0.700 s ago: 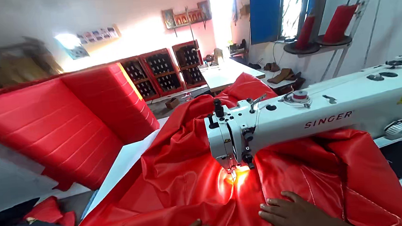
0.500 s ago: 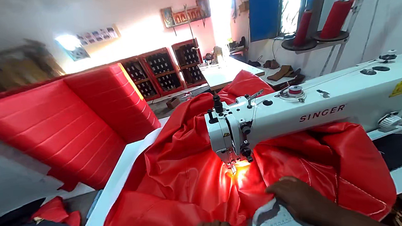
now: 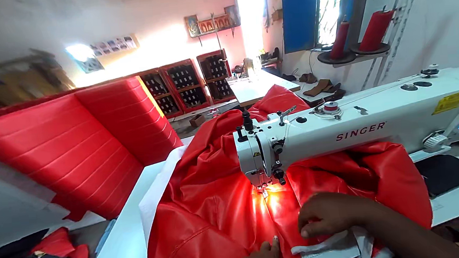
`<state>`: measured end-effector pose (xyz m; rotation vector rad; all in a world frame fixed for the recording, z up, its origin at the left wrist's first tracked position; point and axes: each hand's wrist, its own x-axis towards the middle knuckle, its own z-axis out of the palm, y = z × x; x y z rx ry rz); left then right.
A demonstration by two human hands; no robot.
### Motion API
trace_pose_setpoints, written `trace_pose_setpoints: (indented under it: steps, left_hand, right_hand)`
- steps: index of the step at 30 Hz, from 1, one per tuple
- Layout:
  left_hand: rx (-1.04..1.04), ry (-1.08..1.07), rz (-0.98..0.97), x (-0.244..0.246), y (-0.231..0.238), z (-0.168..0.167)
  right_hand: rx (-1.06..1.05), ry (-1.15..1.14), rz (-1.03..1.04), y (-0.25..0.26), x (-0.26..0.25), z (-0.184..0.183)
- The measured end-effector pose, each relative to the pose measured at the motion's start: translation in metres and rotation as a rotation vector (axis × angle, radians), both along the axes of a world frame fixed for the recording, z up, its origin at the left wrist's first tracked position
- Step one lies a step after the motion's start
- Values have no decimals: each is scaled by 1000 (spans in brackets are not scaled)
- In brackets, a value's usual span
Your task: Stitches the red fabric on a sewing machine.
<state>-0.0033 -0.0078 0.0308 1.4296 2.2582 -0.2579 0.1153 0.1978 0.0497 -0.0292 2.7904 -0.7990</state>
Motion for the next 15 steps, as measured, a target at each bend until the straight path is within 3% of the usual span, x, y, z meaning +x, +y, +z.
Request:
trace_pose_setpoints:
  steps: [3,6,11,15]
  left_hand:
    - [5,80,-86,6,9,6]
    - [374,218,-306,-4,4,-17]
    - [532,-89,-438,-39,-2,-42]
    - [693,-151,-403,-51,-9,-56]
  right_hand:
    - [-27,-120,-39,-6,-21,9]
    - [64,11,-150,-5,-46,3]
    - [76,140,-217,-3,-56,-50]
    - [-48,95,-195,8,-45,-59]
